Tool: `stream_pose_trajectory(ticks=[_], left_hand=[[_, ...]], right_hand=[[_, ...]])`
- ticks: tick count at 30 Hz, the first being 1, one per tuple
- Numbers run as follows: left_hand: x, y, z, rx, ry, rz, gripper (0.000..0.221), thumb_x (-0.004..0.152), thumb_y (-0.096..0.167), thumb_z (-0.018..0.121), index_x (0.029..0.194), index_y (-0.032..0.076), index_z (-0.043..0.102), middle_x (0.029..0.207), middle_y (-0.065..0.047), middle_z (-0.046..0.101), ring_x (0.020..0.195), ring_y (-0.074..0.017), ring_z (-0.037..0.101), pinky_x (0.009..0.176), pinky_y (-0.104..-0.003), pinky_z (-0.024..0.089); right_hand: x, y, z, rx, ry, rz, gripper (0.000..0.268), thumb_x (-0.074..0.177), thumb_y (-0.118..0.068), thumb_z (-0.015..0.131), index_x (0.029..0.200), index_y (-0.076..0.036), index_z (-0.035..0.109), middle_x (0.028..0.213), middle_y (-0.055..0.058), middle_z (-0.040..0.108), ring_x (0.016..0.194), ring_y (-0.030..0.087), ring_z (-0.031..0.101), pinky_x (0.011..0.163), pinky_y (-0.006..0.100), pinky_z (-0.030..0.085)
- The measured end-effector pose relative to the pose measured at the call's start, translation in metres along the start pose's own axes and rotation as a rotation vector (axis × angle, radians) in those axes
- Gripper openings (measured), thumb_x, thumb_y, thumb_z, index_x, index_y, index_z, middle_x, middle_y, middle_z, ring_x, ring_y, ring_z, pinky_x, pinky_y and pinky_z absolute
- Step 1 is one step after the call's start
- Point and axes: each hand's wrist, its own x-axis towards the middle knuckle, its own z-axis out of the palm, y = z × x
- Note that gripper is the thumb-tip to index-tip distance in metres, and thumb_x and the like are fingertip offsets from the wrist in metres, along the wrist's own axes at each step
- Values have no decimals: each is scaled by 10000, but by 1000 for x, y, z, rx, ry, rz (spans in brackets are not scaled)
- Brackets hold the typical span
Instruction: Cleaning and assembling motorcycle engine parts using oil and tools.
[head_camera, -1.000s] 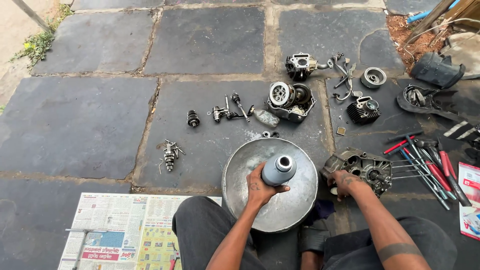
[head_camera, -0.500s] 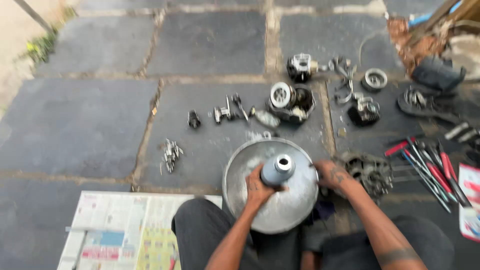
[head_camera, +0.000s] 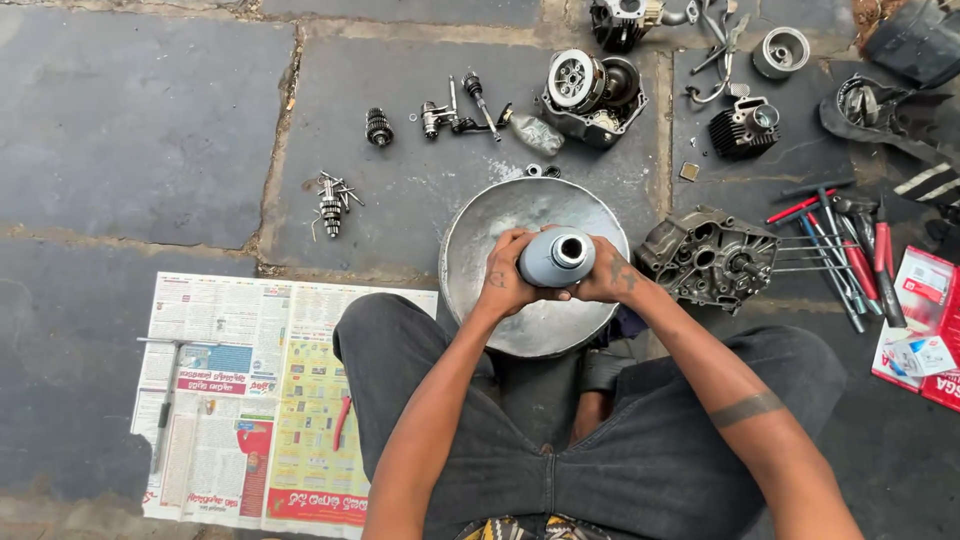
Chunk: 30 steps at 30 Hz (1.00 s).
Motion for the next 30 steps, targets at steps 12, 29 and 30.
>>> stream_pose_trajectory(ticks=[12, 29, 30], left_hand=[[13, -54, 20, 157, 136, -117, 817, 569, -102, 829, 1335, 108, 640, 1292, -180, 690, 1229, -388, 634, 1051, -442, 511], [16, -29, 21, 217, -28, -114, 992, 501, 197, 999, 1401, 179, 581, 1453, -159, 554, 1326, -372, 528, 1086, -477, 431], [16, -34, 25, 220, -31, -108, 1002, 515, 251, 1011, 1416, 199, 577, 1477, -164, 528, 1342, -380, 513, 1092, -499, 419]], right_hand=[[6, 59, 71, 0, 142, 293, 742, 636, -155, 942, 1272, -60, 571, 1163, 164, 716, 1110, 372, 680, 936, 479, 549], [7, 90, 62, 5, -2, 328, 731, 656, -160, 899, 1301, -54, 572, 1183, 164, 724, 1143, 371, 680, 962, 474, 556], [9, 90, 58, 25, -32, 300, 767, 636, -152, 899, 1318, -48, 564, 1189, 167, 714, 1140, 375, 672, 955, 481, 547]])
